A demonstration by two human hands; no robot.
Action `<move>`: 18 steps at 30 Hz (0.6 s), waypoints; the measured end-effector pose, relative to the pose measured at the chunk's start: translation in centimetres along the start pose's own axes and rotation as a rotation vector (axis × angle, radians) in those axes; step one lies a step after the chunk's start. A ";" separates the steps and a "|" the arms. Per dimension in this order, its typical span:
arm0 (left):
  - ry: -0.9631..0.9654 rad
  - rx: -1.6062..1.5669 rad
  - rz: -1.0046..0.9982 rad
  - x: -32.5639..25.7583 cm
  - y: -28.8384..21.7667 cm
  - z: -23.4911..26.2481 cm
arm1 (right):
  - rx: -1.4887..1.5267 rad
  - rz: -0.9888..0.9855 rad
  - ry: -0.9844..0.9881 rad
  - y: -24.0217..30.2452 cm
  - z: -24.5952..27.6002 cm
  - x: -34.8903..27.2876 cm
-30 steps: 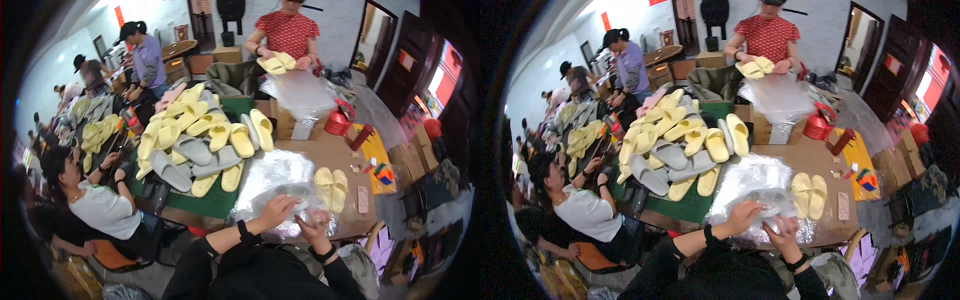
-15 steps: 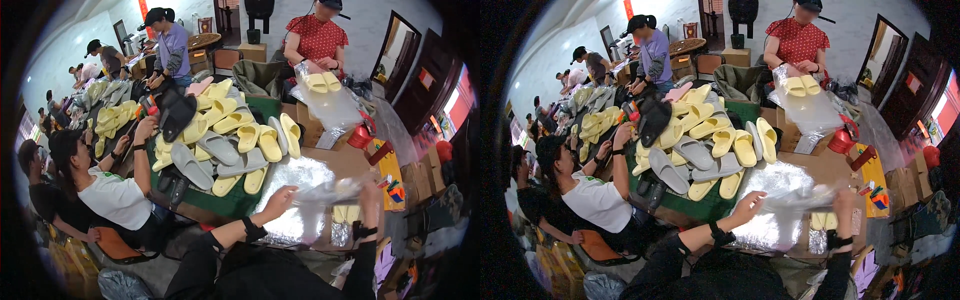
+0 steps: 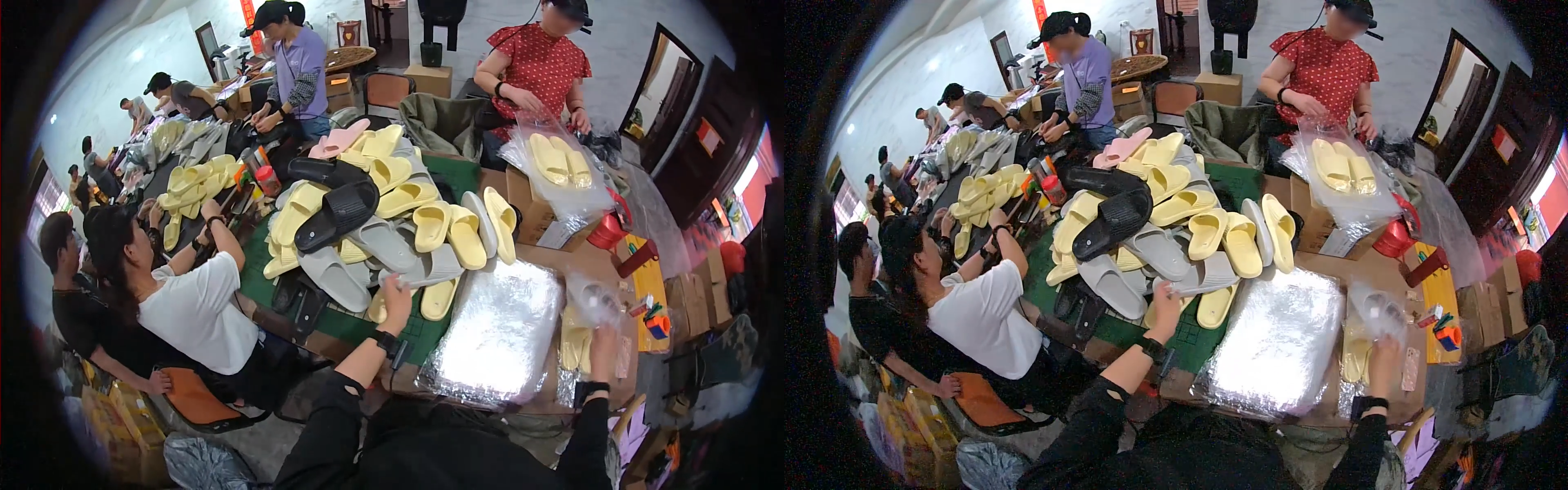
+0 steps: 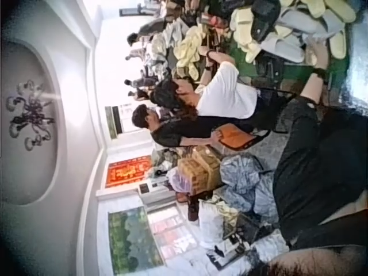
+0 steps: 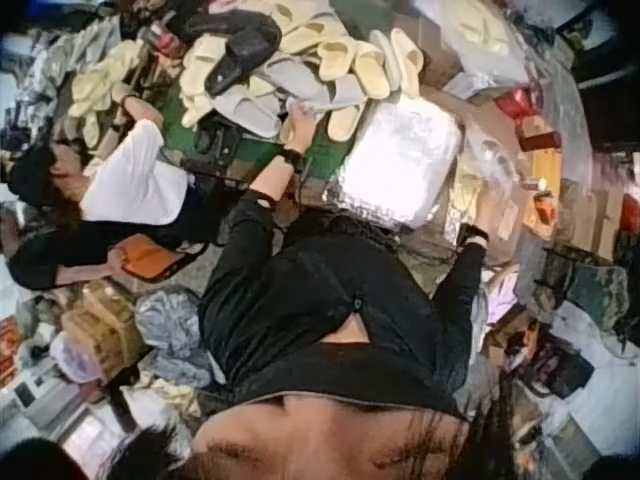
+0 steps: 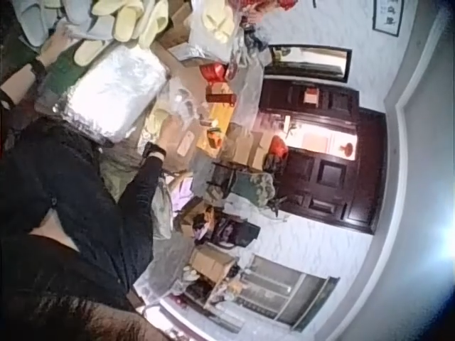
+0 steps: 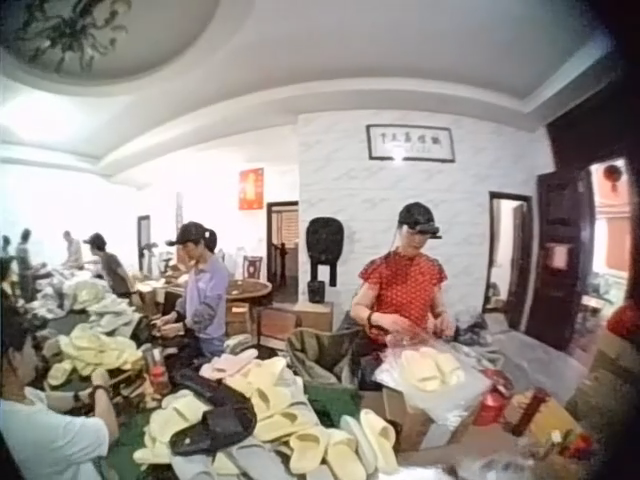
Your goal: The recorder is seen picking up pairs of slides (sandals) and placing them into clear plastic bags before putting the bagged shoes into a large sack.
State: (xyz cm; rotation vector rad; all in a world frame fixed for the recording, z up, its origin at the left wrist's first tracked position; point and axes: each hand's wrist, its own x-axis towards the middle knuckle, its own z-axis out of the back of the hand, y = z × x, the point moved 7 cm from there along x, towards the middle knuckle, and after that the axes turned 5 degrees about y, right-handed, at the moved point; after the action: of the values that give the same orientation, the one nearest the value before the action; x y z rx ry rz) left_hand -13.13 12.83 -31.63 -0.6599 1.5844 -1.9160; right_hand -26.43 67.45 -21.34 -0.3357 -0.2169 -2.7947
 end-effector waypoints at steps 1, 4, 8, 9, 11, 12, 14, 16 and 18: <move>-0.097 0.042 -0.029 0.8 -0.1 1.3 | -0.125 0.018 0.129 -1.3 -3.3 -1.8; -0.266 0.099 0.015 2.0 -1.3 4.8 | 0.042 -0.203 0.208 -0.6 -6.6 -4.8; -0.451 -0.004 -0.041 4.3 -1.5 10.0 | -0.007 -0.271 0.356 2.1 -7.3 -6.4; -0.417 -0.114 0.042 5.2 -0.4 10.6 | -0.018 -0.260 0.309 3.0 -6.8 -6.4; -0.444 -0.085 0.064 5.9 -1.5 10.9 | -0.032 -0.267 0.258 4.2 -5.8 -6.3; -0.474 -0.058 0.086 6.2 -2.3 11.0 | -0.050 -0.259 0.154 4.8 -4.8 -6.3; -0.429 -0.209 0.145 7.2 -3.7 10.5 | -0.072 -0.271 0.049 6.3 -3.0 -6.5; -0.548 -0.383 -0.072 7.6 -6.9 10.0 | 0.067 -0.211 -0.020 8.4 -1.1 -6.9; -0.507 -0.385 -0.086 9.6 -5.4 11.7 | 0.157 -0.133 -0.025 10.7 -1.5 -7.5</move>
State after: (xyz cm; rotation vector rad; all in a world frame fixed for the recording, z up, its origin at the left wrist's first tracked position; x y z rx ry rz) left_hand -12.63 -1.32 -23.98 -1.2769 1.6058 -1.3476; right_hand -16.32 59.30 -23.44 -0.3289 -0.4780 -2.8815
